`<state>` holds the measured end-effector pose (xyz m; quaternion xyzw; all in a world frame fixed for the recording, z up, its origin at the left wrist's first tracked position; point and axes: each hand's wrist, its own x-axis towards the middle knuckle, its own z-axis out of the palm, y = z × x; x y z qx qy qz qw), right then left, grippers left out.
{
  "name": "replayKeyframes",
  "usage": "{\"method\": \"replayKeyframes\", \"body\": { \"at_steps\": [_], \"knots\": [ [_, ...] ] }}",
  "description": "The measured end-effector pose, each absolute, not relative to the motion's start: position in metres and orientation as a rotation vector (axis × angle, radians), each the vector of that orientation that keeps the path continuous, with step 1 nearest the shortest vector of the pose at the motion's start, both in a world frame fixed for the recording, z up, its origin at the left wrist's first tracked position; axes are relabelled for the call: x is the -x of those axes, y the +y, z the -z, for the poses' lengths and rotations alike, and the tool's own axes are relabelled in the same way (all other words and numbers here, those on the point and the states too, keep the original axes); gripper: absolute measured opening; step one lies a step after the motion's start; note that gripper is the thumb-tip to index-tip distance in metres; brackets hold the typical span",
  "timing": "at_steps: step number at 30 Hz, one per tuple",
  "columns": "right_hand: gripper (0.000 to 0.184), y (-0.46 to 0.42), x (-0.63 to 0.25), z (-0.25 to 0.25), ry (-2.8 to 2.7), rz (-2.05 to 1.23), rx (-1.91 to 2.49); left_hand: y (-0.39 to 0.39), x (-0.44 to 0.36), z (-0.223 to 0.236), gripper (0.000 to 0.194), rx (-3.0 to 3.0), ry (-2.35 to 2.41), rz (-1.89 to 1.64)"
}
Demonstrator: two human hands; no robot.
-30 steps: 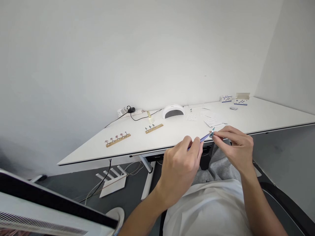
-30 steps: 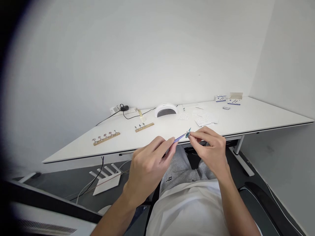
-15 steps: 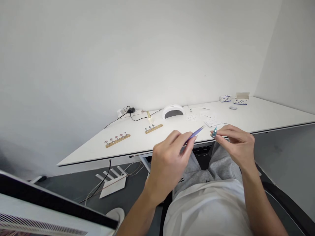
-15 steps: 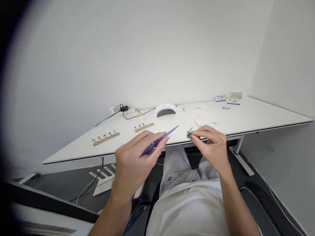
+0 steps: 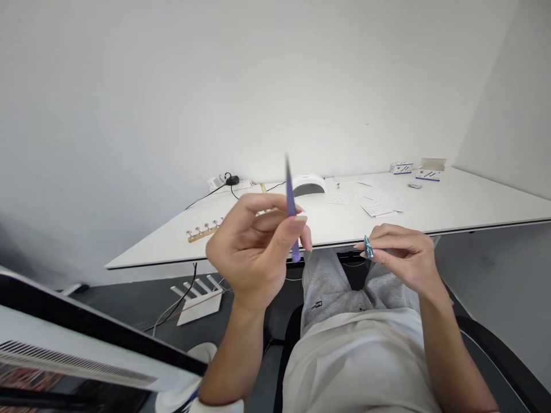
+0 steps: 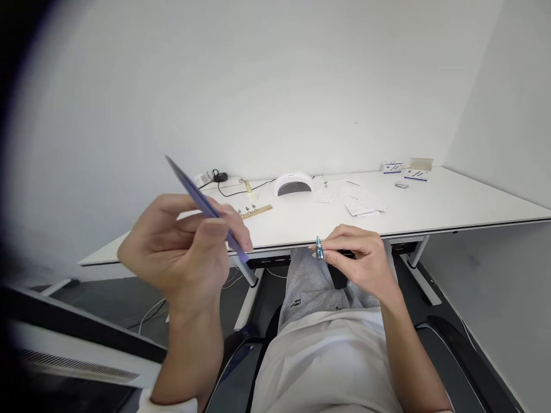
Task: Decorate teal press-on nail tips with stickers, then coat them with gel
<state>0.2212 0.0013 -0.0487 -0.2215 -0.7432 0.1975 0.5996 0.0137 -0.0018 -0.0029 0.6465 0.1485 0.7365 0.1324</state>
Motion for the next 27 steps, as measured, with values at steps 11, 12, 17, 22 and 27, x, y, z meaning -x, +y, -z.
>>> {"method": "replayKeyframes", "body": {
  "at_steps": [11,12,17,22,27],
  "knots": [
    [0.020,0.001,-0.207,0.053,-1.761,-0.660,0.396,-0.006,-0.023,0.003,0.033,-1.785,0.370,-1.833],
    [0.017,0.002,-0.207,0.054,-1.748,-0.709,0.381,-0.004,-0.023,0.002,0.034,-1.790,0.365,-1.815],
    [0.016,0.009,-0.205,0.061,-1.732,-0.780,0.358,0.005,-0.020,-0.001,0.025,-1.787,0.107,-1.746],
    [0.032,0.006,-0.204,0.060,-1.798,-0.584,0.393,0.004,-0.022,0.002,0.020,-1.843,0.171,-1.841],
    [0.043,0.002,-0.204,0.058,-1.852,-0.357,0.416,-0.002,-0.030,0.005,0.021,-1.833,0.325,-2.005]
  ]
}}
